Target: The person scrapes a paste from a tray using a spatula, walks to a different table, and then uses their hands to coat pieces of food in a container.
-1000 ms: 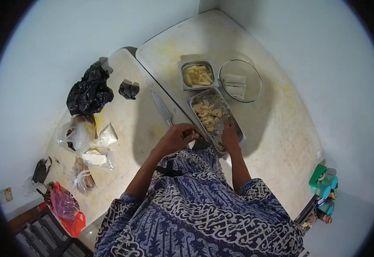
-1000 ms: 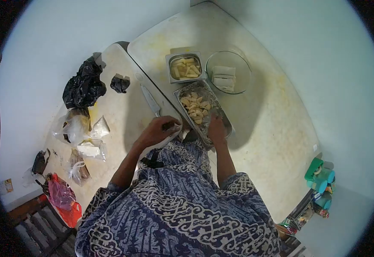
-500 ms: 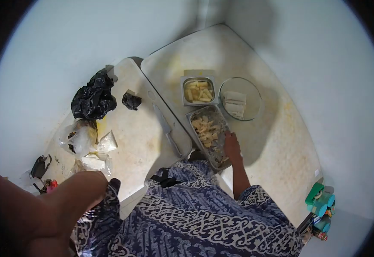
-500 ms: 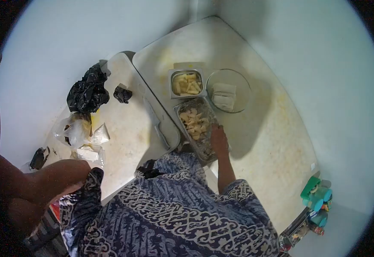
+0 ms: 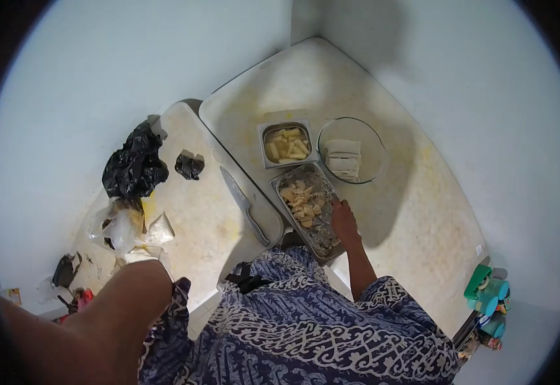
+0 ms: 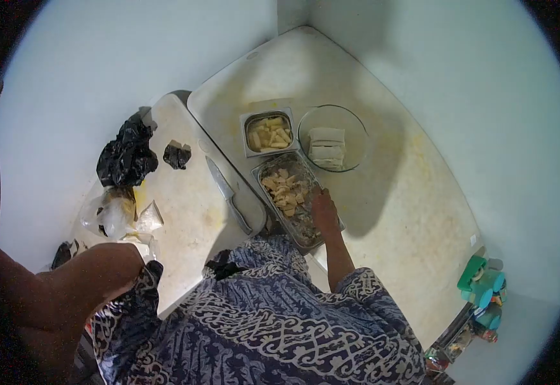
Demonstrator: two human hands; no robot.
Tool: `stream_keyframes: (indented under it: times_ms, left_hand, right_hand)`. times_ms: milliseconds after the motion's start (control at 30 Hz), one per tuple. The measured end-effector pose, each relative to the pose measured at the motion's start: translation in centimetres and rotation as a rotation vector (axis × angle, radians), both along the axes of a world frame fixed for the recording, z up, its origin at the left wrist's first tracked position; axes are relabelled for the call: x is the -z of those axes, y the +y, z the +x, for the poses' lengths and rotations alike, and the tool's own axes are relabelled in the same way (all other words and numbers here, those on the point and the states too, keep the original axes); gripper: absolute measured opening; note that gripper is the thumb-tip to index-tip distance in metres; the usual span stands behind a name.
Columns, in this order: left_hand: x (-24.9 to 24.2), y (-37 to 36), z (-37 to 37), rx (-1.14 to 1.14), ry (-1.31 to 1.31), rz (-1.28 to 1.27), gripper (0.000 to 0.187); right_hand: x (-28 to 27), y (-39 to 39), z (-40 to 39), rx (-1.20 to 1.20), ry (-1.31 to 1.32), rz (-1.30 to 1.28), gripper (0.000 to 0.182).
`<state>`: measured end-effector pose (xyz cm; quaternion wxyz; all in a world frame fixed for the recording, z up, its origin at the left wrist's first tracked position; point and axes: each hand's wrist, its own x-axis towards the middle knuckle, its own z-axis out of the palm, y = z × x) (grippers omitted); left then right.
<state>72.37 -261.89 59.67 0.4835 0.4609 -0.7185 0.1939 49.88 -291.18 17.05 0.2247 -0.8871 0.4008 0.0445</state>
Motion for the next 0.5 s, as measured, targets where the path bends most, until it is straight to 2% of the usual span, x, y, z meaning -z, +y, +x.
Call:
stream_keyframes:
  times_ms: [133, 233, 500]
  left_hand:
    - [0.4, 0.1, 0.6, 0.001, -0.008, 0.008, 0.022]
    - [1.2, -0.7, 0.9, -0.002, -0.009, 0.021, 0.021]
    - [1.1, -3.4, 1.0, 0.012, -0.042, 0.031, 0.019]
  right_hand:
    - [-1.9, -0.2, 0.7, 0.012, 0.000, 0.097, 0.032]
    - [0.6, -0.1, 0.2, 0.002, -0.091, -0.062, 0.028]
    - [-1.2, 0.2, 0.6, 0.035, -0.026, 0.013, 0.026]
